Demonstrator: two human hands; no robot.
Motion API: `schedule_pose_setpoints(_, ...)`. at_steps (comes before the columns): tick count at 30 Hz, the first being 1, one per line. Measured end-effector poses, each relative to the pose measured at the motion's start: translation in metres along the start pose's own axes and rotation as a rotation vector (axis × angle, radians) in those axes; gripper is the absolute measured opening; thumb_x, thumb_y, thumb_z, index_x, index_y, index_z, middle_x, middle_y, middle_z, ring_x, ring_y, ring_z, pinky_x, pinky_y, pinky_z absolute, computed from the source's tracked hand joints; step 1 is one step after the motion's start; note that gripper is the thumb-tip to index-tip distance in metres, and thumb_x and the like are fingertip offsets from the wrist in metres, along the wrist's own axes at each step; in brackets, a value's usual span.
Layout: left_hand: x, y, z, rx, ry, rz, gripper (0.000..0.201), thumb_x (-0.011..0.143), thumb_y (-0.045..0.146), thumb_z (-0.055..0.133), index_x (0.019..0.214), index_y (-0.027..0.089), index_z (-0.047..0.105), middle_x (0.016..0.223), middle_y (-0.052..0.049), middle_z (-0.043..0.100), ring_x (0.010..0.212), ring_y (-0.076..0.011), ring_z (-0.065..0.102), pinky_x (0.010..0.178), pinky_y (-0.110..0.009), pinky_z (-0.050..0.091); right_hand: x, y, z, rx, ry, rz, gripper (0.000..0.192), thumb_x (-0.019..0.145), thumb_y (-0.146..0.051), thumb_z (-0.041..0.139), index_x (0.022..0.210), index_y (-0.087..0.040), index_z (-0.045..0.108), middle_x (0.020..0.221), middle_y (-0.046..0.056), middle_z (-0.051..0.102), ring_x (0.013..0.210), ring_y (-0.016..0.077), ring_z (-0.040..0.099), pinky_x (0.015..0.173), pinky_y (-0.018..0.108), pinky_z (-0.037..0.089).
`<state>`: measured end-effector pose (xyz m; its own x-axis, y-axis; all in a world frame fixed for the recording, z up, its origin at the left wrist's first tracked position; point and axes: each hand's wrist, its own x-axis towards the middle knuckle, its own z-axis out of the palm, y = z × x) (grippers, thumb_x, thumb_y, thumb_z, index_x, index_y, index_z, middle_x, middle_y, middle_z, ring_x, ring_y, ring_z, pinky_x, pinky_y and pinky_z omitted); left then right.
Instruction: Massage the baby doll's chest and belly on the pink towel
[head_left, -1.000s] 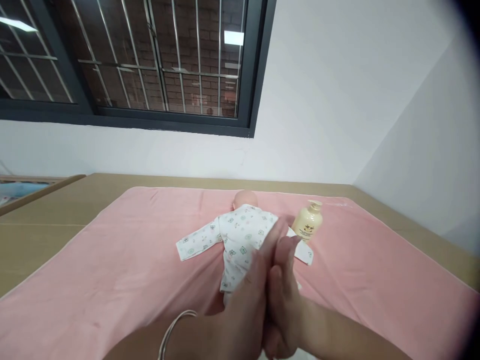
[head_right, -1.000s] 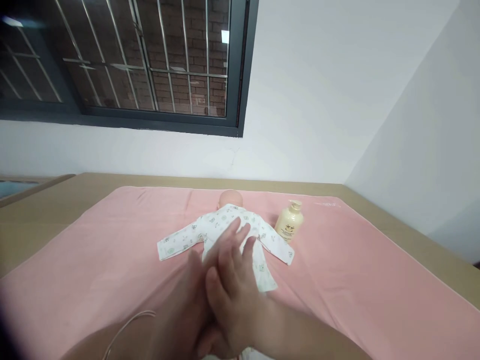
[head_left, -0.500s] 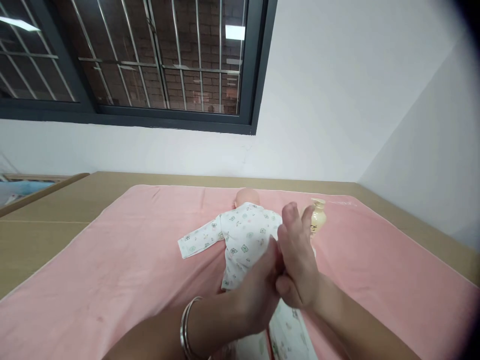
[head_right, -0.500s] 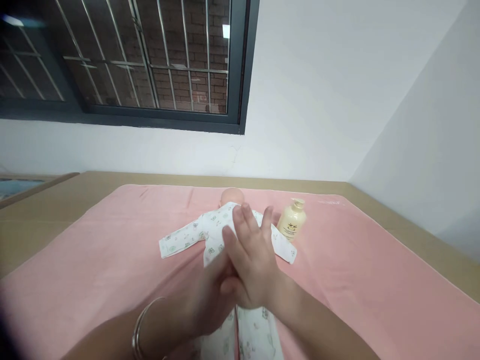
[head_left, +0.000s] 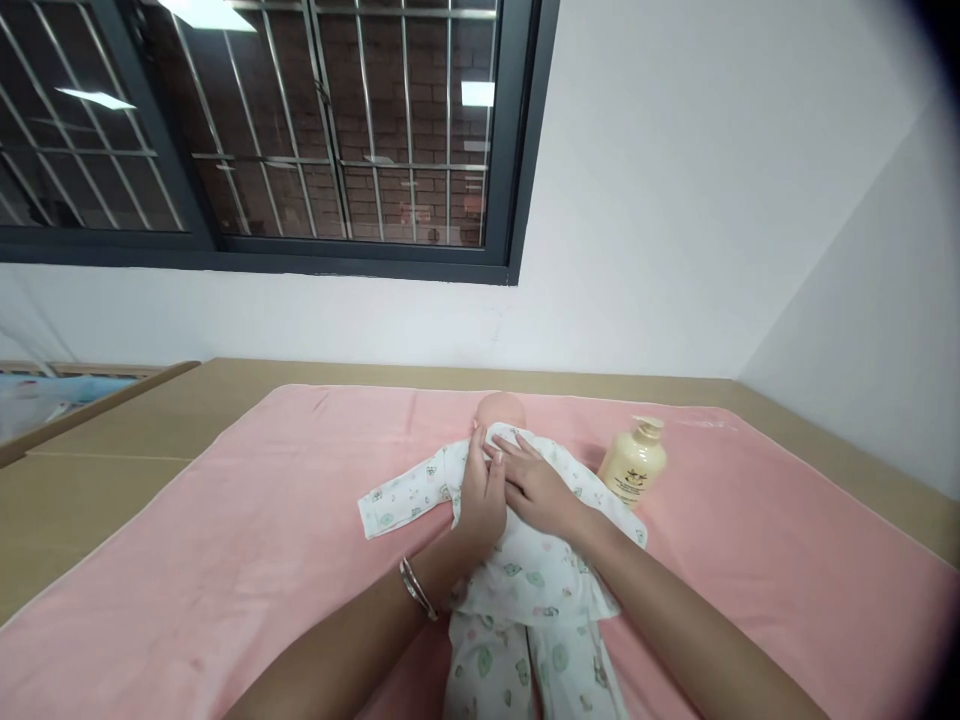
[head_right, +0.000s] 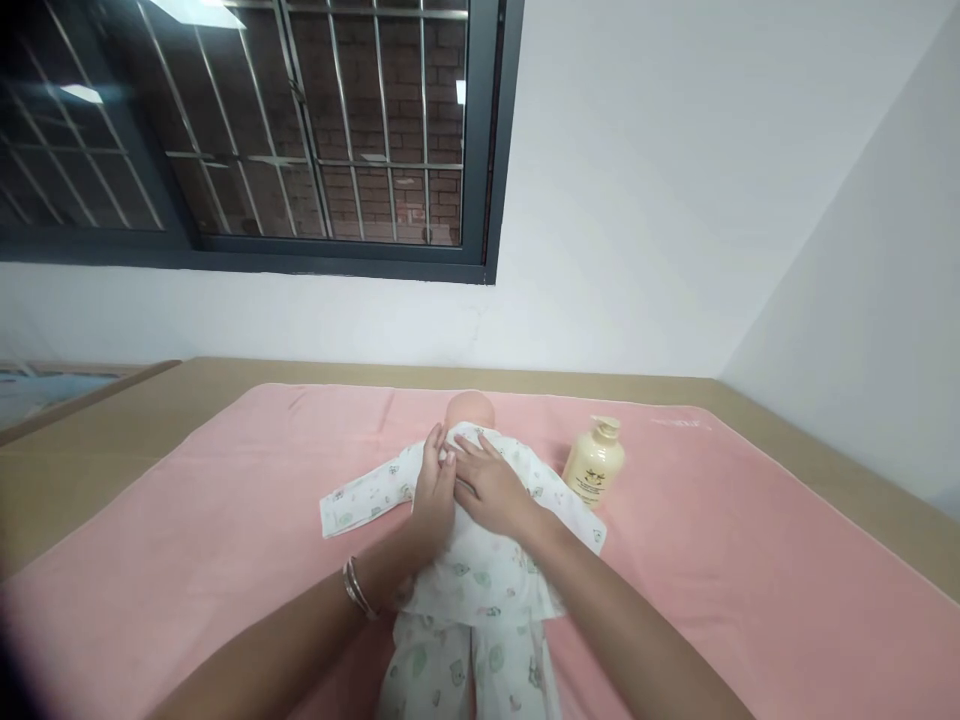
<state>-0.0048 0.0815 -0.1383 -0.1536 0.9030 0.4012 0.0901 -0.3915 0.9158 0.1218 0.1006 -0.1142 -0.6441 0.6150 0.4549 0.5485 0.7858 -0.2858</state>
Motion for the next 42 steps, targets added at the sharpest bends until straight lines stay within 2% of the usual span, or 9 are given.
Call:
schedule_pose_setpoints(6, -0.001, -0.007, -0.004, 0.188, -0.018, -0.023, 0.044, 0.095, 0.040, 0.037, 0.134, 0.021, 0.047, 0.141, -0.010, 0.049, 0.133, -0.0251, 0.043, 0.112, -0.047, 0.031, -0.006, 0.013, 0.006, -0.052, 0.048, 0.308, 0.048, 0.098, -0.040, 0.033, 0.142, -0.022, 0.041, 0.153, 0.008, 0.030, 0.143, 0.0247, 0.020, 0.115, 0.053, 0.021)
schedule_pose_setpoints(11, -0.004, -0.009, -0.011, 0.198, -0.010, 0.022, 0.040, 0.096, 0.038, 0.035, 0.128, 0.020, 0.053, 0.134, -0.011, 0.056, 0.126, -0.0250, 0.049, 0.110, -0.047, 0.035, -0.011, -0.016, 0.019, -0.187, 0.054, 0.453, 0.052, 0.099, -0.036, 0.029, 0.145, -0.012, 0.036, 0.153, 0.013, 0.028, 0.143, 0.0283, 0.019, 0.114, 0.052, 0.022)
schedule_pose_setpoints(15, -0.008, -0.004, -0.012, 0.105, 0.021, 0.006, 0.043, 0.097, 0.043, 0.032, 0.129, 0.020, 0.051, 0.138, -0.010, 0.052, 0.129, -0.0244, 0.046, 0.111, -0.045, 0.034, -0.013, -0.040, 0.017, -0.251, 0.010, 0.378, 0.051, 0.095, -0.024, 0.033, 0.144, -0.011, 0.037, 0.153, 0.012, 0.029, 0.144, 0.0308, 0.014, 0.115, 0.052, 0.020)
schedule_pose_setpoints(19, -0.009, -0.001, -0.013, 0.051, 0.028, 0.010, 0.046, 0.097, 0.046, 0.031, 0.130, 0.019, 0.049, 0.138, -0.011, 0.051, 0.131, -0.0237, 0.044, 0.113, -0.043, 0.032, -0.007, -0.027, 0.006, -0.195, -0.050, 0.266, 0.049, 0.096, -0.022, 0.032, 0.144, -0.022, 0.038, 0.152, 0.006, 0.033, 0.144, 0.0253, 0.018, 0.116, 0.055, 0.009)
schedule_pose_setpoints(23, -0.009, -0.001, -0.013, 0.028, 0.013, 0.007, 0.045, 0.098, 0.044, 0.031, 0.132, 0.020, 0.048, 0.140, -0.010, 0.050, 0.133, -0.0231, 0.042, 0.113, -0.043, 0.030, -0.002, 0.003, 0.001, -0.129, -0.036, 0.437, 0.052, 0.100, -0.041, 0.025, 0.146, -0.020, 0.033, 0.154, 0.009, 0.028, 0.144, 0.0254, 0.019, 0.115, 0.055, 0.014)
schedule_pose_setpoints(27, -0.010, -0.005, -0.013, 0.047, 0.047, 0.004, 0.044, 0.098, 0.043, 0.031, 0.133, 0.021, 0.046, 0.140, -0.009, 0.049, 0.132, -0.0242, 0.042, 0.113, -0.044, 0.031, -0.010, -0.011, 0.009, -0.234, 0.019, 0.577, 0.057, 0.099, -0.038, 0.025, 0.145, -0.006, 0.033, 0.150, 0.019, 0.034, 0.141, 0.0288, 0.025, 0.114, 0.051, 0.020)
schedule_pose_setpoints(34, -0.012, -0.014, -0.015, 0.194, 0.017, 0.281, 0.044, 0.097, 0.039, 0.030, 0.135, 0.020, 0.042, 0.147, -0.012, 0.038, 0.137, -0.0253, 0.034, 0.115, -0.050, 0.025, -0.013, -0.036, 0.007, -0.198, -0.065, 0.179, 0.047, 0.095, -0.024, 0.038, 0.142, -0.025, 0.041, 0.154, 0.006, 0.029, 0.145, 0.0270, 0.014, 0.116, 0.054, 0.015)
schedule_pose_setpoints(38, -0.010, -0.014, -0.014, 0.175, 0.031, 0.213, 0.042, 0.097, 0.038, 0.033, 0.134, 0.021, 0.042, 0.144, -0.012, 0.042, 0.135, -0.0240, 0.036, 0.114, -0.047, 0.026, -0.008, -0.009, -0.001, -0.164, -0.018, 0.375, 0.050, 0.099, -0.040, 0.032, 0.144, -0.022, 0.037, 0.153, 0.009, 0.030, 0.143, 0.0267, 0.022, 0.114, 0.053, 0.020)
schedule_pose_setpoints(42, -0.010, -0.007, -0.014, 0.139, 0.020, 0.112, 0.042, 0.096, 0.037, 0.036, 0.134, 0.020, 0.043, 0.141, -0.011, 0.046, 0.132, -0.0239, 0.040, 0.112, -0.046, 0.029, -0.016, -0.023, 0.008, -0.283, 0.027, 0.531, 0.057, 0.097, -0.037, 0.031, 0.145, -0.006, 0.034, 0.151, 0.022, 0.030, 0.141, 0.0327, 0.023, 0.114, 0.052, 0.021)
